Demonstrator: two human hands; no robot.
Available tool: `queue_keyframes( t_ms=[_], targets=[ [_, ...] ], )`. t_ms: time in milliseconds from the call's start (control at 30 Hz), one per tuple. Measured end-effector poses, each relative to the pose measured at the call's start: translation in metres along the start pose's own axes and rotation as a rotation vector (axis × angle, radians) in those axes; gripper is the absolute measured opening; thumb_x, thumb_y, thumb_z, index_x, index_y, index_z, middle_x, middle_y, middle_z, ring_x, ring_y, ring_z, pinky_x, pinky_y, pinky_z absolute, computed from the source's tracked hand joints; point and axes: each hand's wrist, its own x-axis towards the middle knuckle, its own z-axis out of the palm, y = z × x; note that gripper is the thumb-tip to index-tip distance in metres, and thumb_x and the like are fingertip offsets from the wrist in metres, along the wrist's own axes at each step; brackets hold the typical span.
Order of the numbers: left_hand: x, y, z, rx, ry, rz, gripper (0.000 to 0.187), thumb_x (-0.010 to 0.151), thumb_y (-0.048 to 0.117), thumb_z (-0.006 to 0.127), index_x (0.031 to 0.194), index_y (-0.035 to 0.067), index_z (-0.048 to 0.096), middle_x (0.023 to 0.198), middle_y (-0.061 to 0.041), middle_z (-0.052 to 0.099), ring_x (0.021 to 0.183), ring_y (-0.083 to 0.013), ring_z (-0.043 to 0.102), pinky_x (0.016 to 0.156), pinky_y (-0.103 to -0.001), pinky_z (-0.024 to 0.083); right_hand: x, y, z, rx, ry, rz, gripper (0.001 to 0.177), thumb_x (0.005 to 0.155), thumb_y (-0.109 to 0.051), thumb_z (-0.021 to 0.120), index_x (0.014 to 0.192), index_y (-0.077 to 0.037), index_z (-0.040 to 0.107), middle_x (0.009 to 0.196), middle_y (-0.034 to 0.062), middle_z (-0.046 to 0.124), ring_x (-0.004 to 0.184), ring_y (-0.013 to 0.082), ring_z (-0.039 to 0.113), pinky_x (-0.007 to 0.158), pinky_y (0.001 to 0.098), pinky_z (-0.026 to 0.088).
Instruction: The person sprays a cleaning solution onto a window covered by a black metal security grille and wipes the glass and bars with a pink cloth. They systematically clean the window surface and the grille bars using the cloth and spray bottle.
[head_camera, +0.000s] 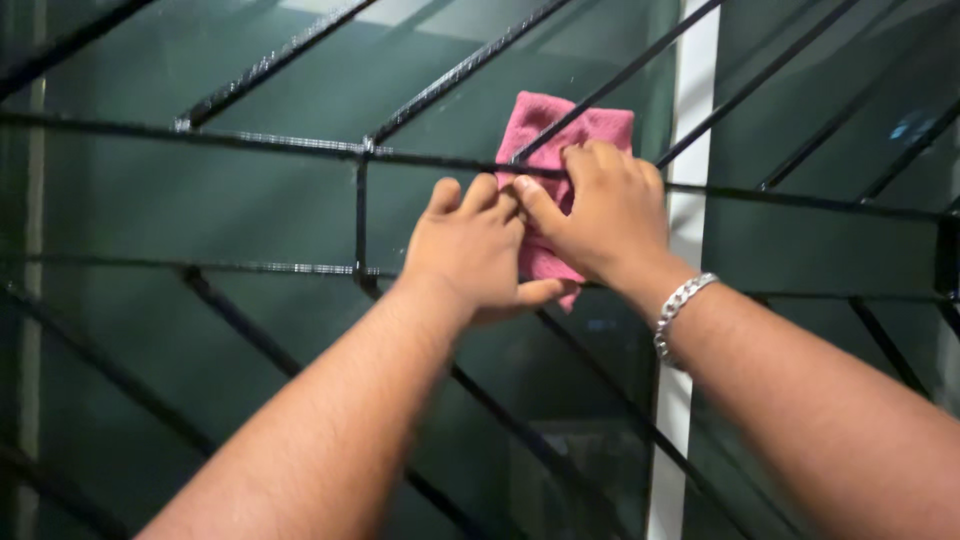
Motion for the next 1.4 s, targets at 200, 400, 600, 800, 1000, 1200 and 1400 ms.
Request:
queue_keyframes(
  t_ms=[200, 400, 600, 800, 1000, 1200, 1400],
  targets=[
    [-0.01, -0.006, 0.001, -0.118, 0.376, 0.059, 0.05, 0.09, 0.059, 0.065, 0.098, 0.01, 0.069, 0.107, -0.006, 0.065, 0.11, -0.0254, 0.056, 0.095, -0.044, 0.038, 0.035, 0.034, 0.01, 0.056, -0.375, 0.018, 0.041, 0.103, -0.042, 0.048, 0.112, -0.009, 0.071, 0.118, 0.0159, 0.067, 0.113, 0.0393, 0.06, 0.093, 0.0506, 0.048],
    [0.023, -0.037, -0.008, -0.158, 0.766, 0.074, 0.032, 0.086, 0.042, 0.069, 0.089, 0.011, 0.066, 0.092, -0.01, 0.064, 0.09, -0.0293, 0.061, 0.076, -0.045, 0.042, 0.045, 0.059, 0.024, 0.202, -0.398, -0.037, 0.04, 0.1, -0.032, 0.043, 0.112, -0.005, 0.07, 0.121, 0.0206, 0.066, 0.118, 0.0393, 0.059, 0.104, 0.0459, 0.045],
    [0.062, -0.048, -0.021, -0.158, 0.119, -0.088, 0.053, 0.099, 0.053, 0.049, 0.079, 0.013, 0.077, 0.082, -0.014, 0.074, 0.079, -0.0348, 0.071, 0.072, -0.047, 0.052, 0.032, 0.048, 0.002, -0.15, -0.585, -0.094, 0.059, 0.101, -0.045, 0.039, 0.144, -0.008, 0.055, 0.153, 0.0263, 0.042, 0.135, 0.0424, 0.045, 0.11, 0.0545, 0.027],
    [0.061, -0.037, -0.018, -0.342, 0.104, -0.265, 0.055, 0.098, 0.051, 0.042, 0.078, 0.015, 0.079, 0.08, -0.012, 0.074, 0.077, -0.0371, 0.072, 0.066, -0.051, 0.057, 0.046, 0.078, 0.021, 0.028, -0.652, -0.011, 0.061, 0.102, -0.044, 0.035, 0.14, 0.0, 0.051, 0.158, 0.0288, 0.035, 0.146, 0.0413, 0.033, 0.119, 0.0428, 0.027],
    [0.056, -0.035, -0.024, -0.315, 0.11, -0.259, 0.057, 0.1, 0.051, 0.041, 0.075, 0.015, 0.078, 0.076, -0.012, 0.073, 0.074, -0.0369, 0.072, 0.064, -0.051, 0.056, 0.074, 0.124, 0.047, -0.309, -0.595, -0.172, 0.055, 0.101, -0.035, 0.037, 0.142, 0.003, 0.036, 0.161, 0.0309, 0.023, 0.152, 0.0451, 0.022, 0.123, 0.0426, 0.022],
    [0.056, -0.034, -0.023, -0.299, 0.13, -0.245, 0.056, 0.101, 0.048, 0.04, 0.073, 0.016, 0.076, 0.071, -0.011, 0.072, 0.07, -0.0367, 0.071, 0.059, -0.051, 0.055, 0.101, 0.127, 0.042, -0.145, -0.453, 0.105, 0.076, 0.098, -0.035, 0.035, 0.157, 0.007, 0.011, 0.163, 0.0333, 0.012, 0.152, 0.0437, 0.017, 0.12, 0.0433, 0.022],
    [0.056, -0.03, -0.014, -0.271, 0.186, -0.238, 0.055, 0.1, 0.047, 0.041, 0.072, 0.015, 0.076, 0.069, -0.012, 0.072, 0.067, -0.0363, 0.071, 0.057, -0.051, 0.055, 0.097, 0.113, 0.044, -0.211, -0.416, 0.101, 0.073, 0.099, -0.035, 0.037, 0.159, 0.002, 0.016, 0.165, 0.0321, 0.014, 0.15, 0.0442, 0.022, 0.12, 0.0461, 0.023]
  ],
)
